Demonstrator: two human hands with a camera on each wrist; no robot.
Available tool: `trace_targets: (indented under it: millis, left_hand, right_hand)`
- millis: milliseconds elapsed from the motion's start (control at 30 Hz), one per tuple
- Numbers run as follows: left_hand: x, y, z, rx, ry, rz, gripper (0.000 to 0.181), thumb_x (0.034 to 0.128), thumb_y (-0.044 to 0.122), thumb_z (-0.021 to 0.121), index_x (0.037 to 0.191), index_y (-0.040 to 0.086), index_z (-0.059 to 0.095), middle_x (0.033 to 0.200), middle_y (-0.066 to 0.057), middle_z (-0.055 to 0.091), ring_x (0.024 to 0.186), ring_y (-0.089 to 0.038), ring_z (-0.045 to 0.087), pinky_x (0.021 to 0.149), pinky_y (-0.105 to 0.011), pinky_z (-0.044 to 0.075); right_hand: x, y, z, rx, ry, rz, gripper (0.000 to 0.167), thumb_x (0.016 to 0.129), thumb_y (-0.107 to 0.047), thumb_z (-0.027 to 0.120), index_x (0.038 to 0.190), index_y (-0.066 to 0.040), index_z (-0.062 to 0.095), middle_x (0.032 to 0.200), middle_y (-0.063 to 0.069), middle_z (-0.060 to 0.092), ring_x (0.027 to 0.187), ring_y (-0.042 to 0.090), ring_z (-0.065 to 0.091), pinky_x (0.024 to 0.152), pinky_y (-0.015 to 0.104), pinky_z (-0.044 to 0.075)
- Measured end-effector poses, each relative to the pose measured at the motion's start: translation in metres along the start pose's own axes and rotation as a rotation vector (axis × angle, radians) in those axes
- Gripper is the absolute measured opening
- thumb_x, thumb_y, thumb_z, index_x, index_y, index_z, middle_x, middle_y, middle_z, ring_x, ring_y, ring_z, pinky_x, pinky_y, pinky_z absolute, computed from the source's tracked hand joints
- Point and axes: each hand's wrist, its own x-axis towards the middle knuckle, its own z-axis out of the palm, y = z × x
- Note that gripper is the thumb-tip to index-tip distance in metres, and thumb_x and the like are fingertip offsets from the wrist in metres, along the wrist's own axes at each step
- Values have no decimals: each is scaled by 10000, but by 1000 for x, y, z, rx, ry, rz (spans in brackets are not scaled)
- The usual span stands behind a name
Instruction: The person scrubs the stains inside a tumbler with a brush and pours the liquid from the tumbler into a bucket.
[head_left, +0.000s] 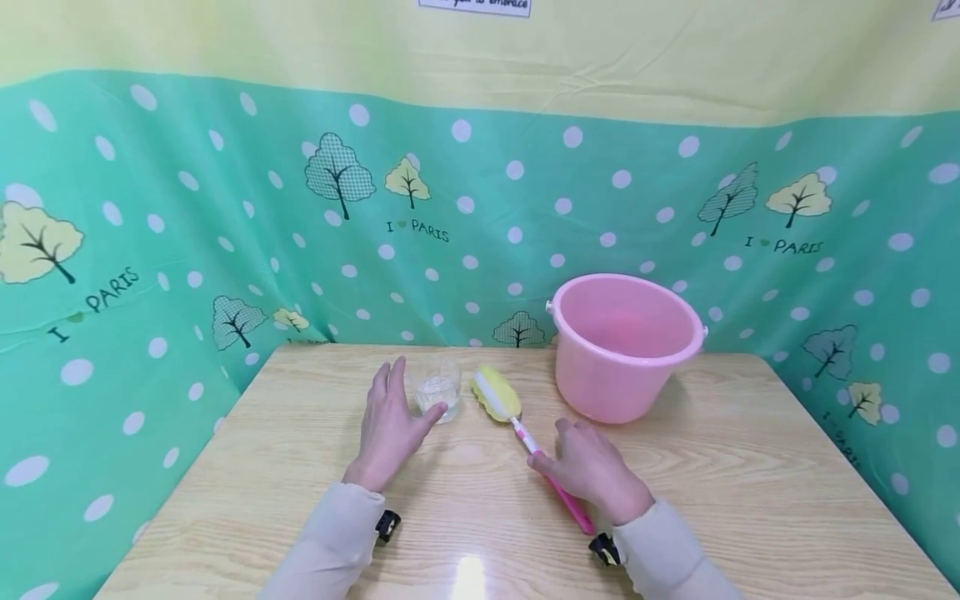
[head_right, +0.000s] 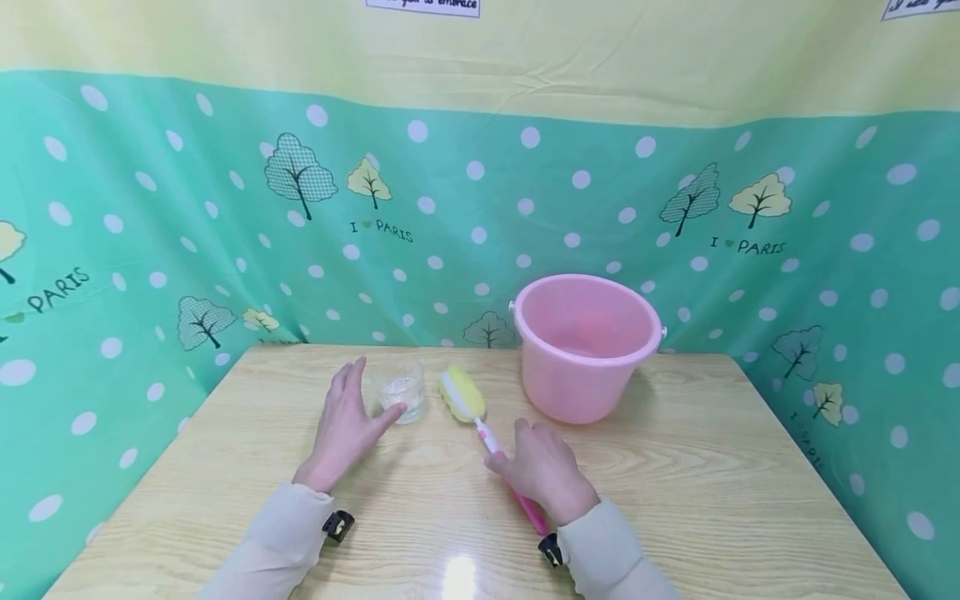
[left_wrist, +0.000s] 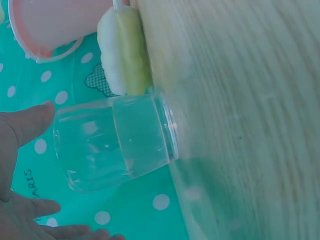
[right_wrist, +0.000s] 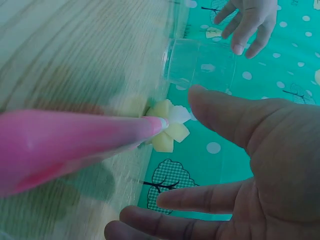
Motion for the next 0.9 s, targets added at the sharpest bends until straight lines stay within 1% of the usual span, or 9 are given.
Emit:
trace_targets:
  millis: [67,167,233,333,400,533,700,800,900]
  left_hand:
    - [0,-1,1,-6,-4,-8,1009,765,441,773,1500,47,205,1505,-267,208,1325,-435,302,1023,-588,345]
    - [1,-2,2,-17,-10,-16,1010,763,437,775,1498,43,206,1496,-266,226,1317,-434,315,1014,-587,356]
    - [1,-3,3,-23,-16,-19,1011,763,438,774,1499,44,203,1492,-261,235,1313,-432,322,1015,-584,357]
    - [2,-4,5,-32,-27,-26,1013,767,436,772,1502,45,196,1486,-253,249,1312,-425,328,1028,-573,348]
    - [2,-5,5,-41,-36,-35,1015,770,434,769,1504,43,188,1485,-250,254,1316,-420,326,1043,-563,335]
    - [3,-5,8,-75,-57,-60,1034,767,418,777,1505,29,166,1486,-253,261,1323,-421,321,1066,-552,306]
    - [6,-4,12,-122,-89,-104,1057,761,404,785,1506,19,142,1491,-250,258,1331,-422,315,1085,-543,279]
    - [8,-2,14,-144,-97,-133,1078,750,408,793,1507,20,130,1495,-246,254,1340,-419,303,1095,-533,264]
    - [10,0,16,-165,-99,-149,1097,743,404,800,1508,18,116,1506,-246,240,1351,-418,287,1102,-530,250]
  right_hand:
    - [0,0,1,3,-5,4,776,800,-454,723,1298,90,482,684,16,504,573,164,469,504,294,408]
    - [1,0,2,0,-12,11,693,799,-443,728,1219,75,539,661,20,505,558,167,465,493,298,402]
    - [1,0,2,-3,-24,20,668,799,-439,729,1200,66,553,657,25,504,555,172,462,489,301,398]
    - [0,0,3,-11,-46,29,568,792,-432,738,1101,20,586,654,34,508,552,180,466,485,304,395]
    - [0,-1,4,-15,-63,33,519,786,-418,748,1062,-6,594,656,34,510,554,185,470,487,305,396]
    - [-1,-2,7,-23,-81,33,370,775,-368,765,903,-77,575,659,29,513,559,187,475,491,307,400]
    - [-2,-2,10,-48,-69,7,289,767,-296,766,804,-125,535,647,19,502,543,184,469,488,305,389]
    - [-2,-3,13,-71,-57,-19,272,777,-265,761,785,-133,523,644,12,490,547,179,460,488,303,382]
    - [-2,-4,15,-96,-58,-36,252,801,-237,748,777,-134,519,641,9,482,549,174,457,484,302,382]
